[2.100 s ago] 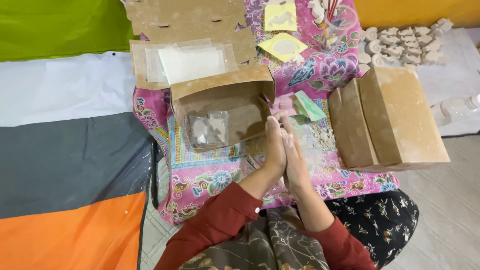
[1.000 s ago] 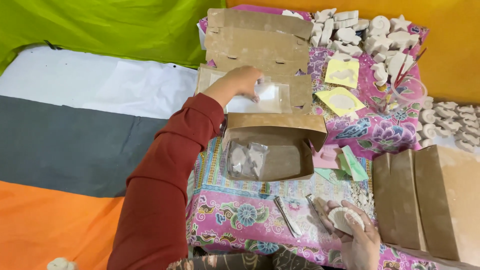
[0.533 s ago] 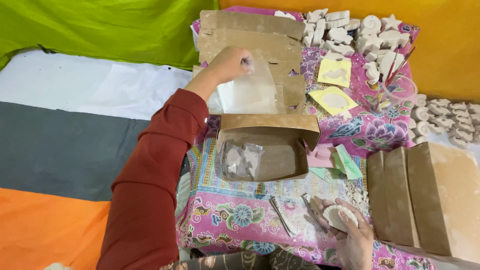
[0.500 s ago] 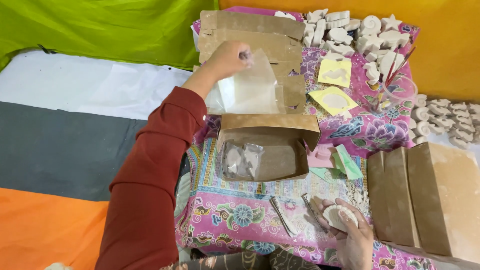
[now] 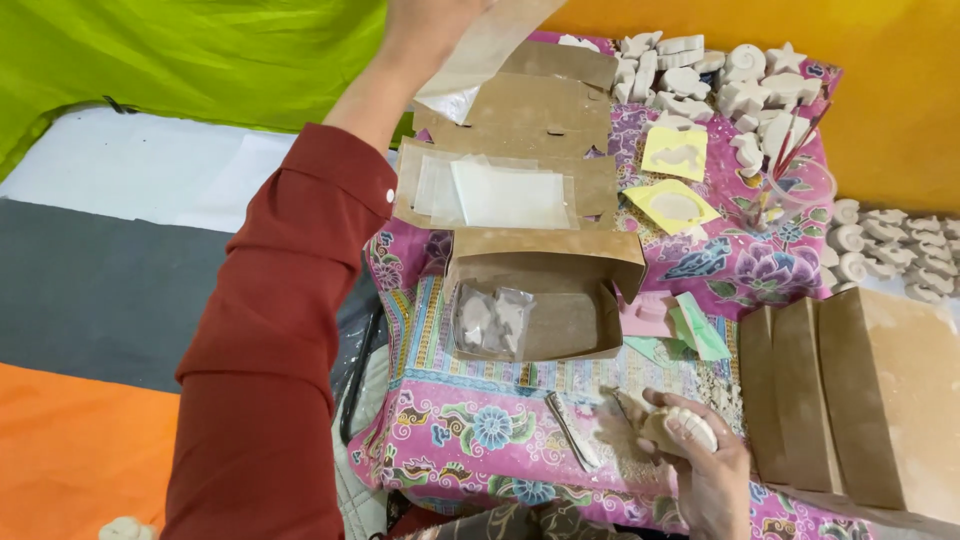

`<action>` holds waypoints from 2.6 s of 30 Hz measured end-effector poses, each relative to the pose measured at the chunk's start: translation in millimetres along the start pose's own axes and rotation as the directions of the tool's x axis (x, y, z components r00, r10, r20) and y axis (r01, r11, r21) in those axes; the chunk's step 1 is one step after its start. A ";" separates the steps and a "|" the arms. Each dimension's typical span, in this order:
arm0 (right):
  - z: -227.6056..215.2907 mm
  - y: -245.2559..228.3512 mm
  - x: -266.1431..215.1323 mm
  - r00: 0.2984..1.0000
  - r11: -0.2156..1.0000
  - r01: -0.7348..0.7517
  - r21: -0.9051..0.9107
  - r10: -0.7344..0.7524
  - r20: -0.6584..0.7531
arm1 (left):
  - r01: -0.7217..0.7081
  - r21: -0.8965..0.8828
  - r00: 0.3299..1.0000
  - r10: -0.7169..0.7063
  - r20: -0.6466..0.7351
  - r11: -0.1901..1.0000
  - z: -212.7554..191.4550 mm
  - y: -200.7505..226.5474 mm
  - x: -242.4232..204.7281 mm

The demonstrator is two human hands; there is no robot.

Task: The person packs plastic toy figurines and small paper inserts into cardboard boxes, then seals one box.

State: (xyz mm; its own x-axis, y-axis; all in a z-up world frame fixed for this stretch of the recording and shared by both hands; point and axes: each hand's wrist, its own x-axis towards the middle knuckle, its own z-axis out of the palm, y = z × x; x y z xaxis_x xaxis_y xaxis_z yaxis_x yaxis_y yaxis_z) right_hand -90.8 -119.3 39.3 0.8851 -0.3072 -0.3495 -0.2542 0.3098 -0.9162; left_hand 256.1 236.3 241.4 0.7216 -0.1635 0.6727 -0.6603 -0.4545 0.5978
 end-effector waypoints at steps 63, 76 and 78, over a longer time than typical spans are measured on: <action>32.1 -120.1 -33.6 0.109 -0.119 0.985 -0.128 -0.152 0.982 | 0.406 -0.227 0.671 -0.121 0.731 0.885 90.6 165.0 -241.2; 21.7 -103.5 -29.8 0.239 -0.036 0.968 -0.250 -0.192 0.952 | -0.014 0.152 0.563 -0.118 0.818 0.988 85.7 178.4 -240.3; 23.7 -109.7 -24.3 0.281 0.131 0.958 -0.255 -0.241 0.929 | -0.012 0.144 0.566 -0.112 0.817 0.990 87.8 173.5 -240.8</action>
State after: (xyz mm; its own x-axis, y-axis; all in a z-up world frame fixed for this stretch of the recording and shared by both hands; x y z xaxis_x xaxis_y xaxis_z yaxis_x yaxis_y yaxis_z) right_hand -75.1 -124.5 153.0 0.6717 0.6749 0.3054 0.7152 -0.4833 -0.5049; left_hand -14.0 119.9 144.8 0.6522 -0.7569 -0.0418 -0.6323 -0.5736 0.5207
